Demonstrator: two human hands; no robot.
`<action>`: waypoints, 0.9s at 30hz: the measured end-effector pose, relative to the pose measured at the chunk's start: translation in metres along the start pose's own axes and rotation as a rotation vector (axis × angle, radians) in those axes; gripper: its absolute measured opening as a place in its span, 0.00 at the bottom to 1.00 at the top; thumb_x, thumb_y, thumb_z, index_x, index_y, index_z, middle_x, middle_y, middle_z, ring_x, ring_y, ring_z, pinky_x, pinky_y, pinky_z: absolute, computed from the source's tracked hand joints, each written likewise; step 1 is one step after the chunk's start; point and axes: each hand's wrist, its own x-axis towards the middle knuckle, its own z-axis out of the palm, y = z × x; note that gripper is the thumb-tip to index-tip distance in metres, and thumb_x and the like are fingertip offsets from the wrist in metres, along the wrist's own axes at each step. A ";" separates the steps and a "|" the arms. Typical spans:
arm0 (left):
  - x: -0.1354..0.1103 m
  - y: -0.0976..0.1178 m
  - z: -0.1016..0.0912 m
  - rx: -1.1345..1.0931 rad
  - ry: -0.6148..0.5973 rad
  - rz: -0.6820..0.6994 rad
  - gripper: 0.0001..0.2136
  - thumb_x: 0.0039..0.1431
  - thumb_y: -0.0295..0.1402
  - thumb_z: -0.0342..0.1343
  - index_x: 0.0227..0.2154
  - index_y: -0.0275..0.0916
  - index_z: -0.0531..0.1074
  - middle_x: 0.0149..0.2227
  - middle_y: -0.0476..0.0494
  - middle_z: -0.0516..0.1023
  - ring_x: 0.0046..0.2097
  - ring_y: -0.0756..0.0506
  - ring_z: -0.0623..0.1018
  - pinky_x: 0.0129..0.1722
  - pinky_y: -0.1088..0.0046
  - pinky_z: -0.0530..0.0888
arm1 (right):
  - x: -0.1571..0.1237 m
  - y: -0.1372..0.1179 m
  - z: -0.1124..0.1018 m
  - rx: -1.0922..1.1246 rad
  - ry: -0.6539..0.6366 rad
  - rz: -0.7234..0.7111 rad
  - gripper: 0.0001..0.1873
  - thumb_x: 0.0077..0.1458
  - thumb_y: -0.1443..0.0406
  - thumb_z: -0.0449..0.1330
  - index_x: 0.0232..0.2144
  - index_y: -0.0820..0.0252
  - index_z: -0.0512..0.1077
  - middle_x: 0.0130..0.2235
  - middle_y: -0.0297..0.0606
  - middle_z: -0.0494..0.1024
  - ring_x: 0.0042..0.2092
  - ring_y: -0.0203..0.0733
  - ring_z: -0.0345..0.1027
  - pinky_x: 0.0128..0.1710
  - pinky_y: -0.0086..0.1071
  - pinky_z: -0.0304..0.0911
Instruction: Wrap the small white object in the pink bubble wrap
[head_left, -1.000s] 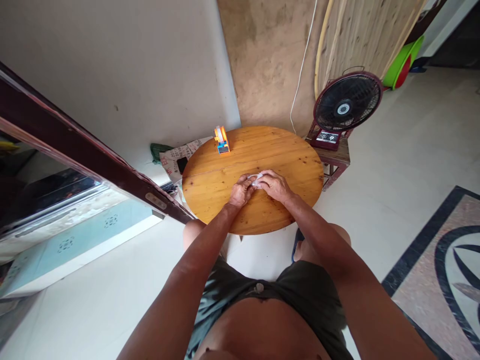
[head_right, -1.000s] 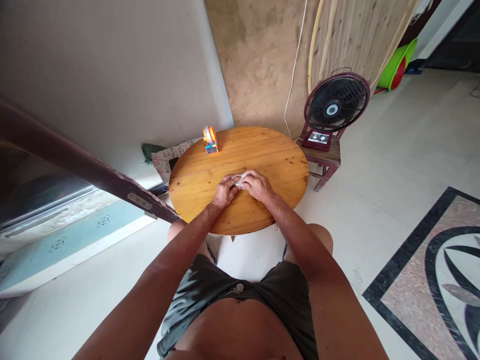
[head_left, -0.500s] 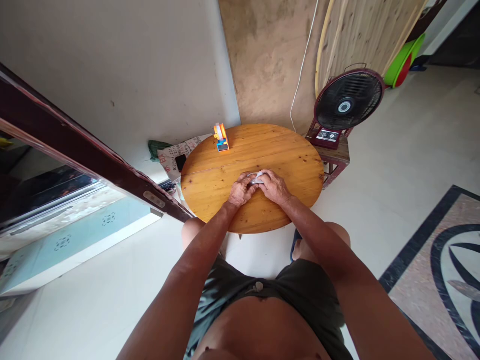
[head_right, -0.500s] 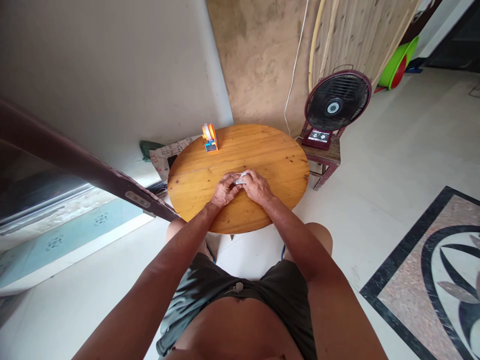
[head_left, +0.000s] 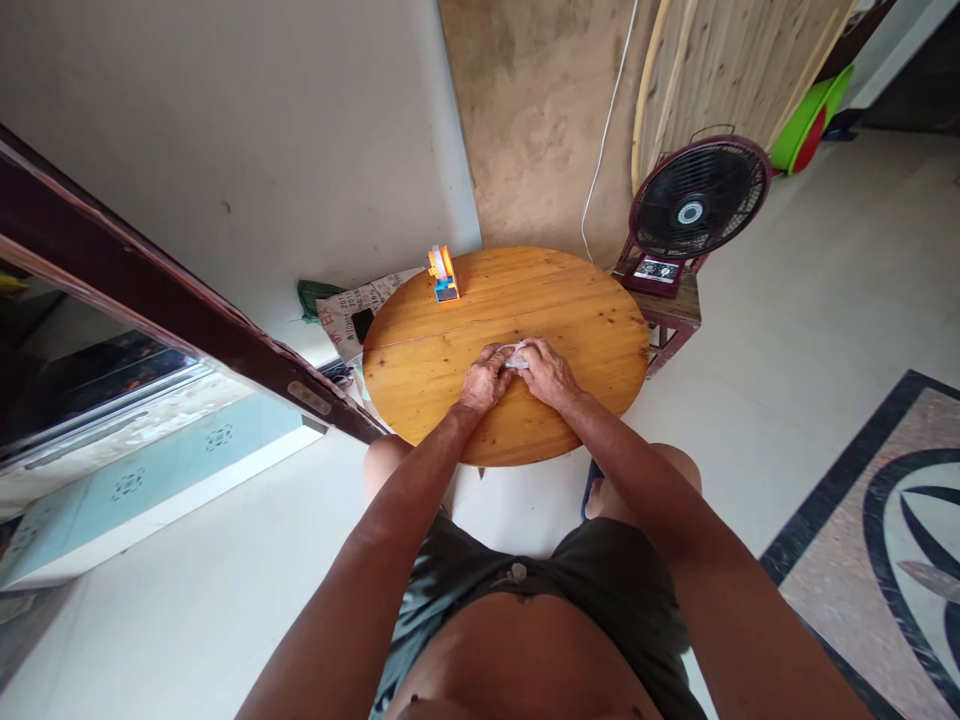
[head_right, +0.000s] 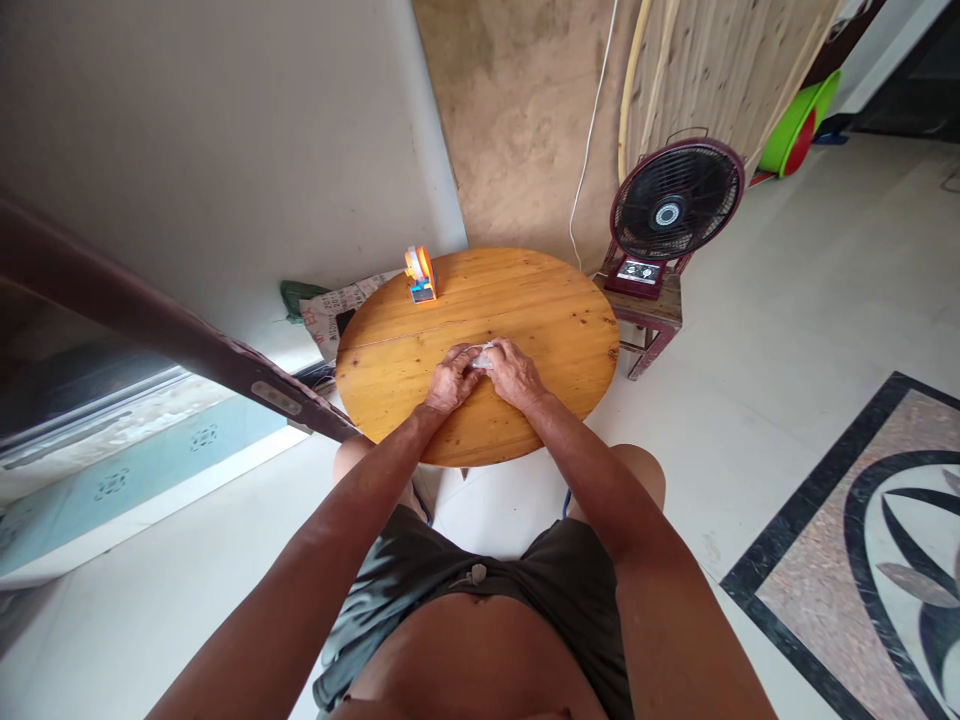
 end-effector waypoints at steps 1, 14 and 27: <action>0.000 0.000 0.000 0.002 -0.002 -0.001 0.19 0.64 0.36 0.58 0.57 0.39 0.73 0.58 0.33 0.73 0.55 0.37 0.78 0.58 0.59 0.75 | 0.000 0.000 0.000 0.011 0.002 -0.001 0.17 0.61 0.67 0.58 0.53 0.57 0.69 0.57 0.51 0.71 0.57 0.55 0.68 0.55 0.44 0.69; -0.003 0.008 -0.008 -0.105 -0.006 -0.053 0.40 0.57 0.35 0.64 0.69 0.41 0.53 0.65 0.31 0.65 0.64 0.33 0.70 0.64 0.52 0.70 | 0.001 0.006 -0.001 0.156 0.053 0.033 0.47 0.50 0.70 0.64 0.70 0.57 0.54 0.64 0.51 0.67 0.64 0.60 0.61 0.65 0.54 0.60; -0.003 -0.006 -0.011 -0.506 0.133 -0.266 0.25 0.64 0.47 0.55 0.57 0.35 0.71 0.57 0.32 0.76 0.58 0.35 0.77 0.62 0.52 0.71 | 0.004 0.025 0.001 0.329 0.002 0.052 0.46 0.52 0.58 0.68 0.69 0.56 0.55 0.61 0.49 0.72 0.62 0.57 0.66 0.63 0.53 0.63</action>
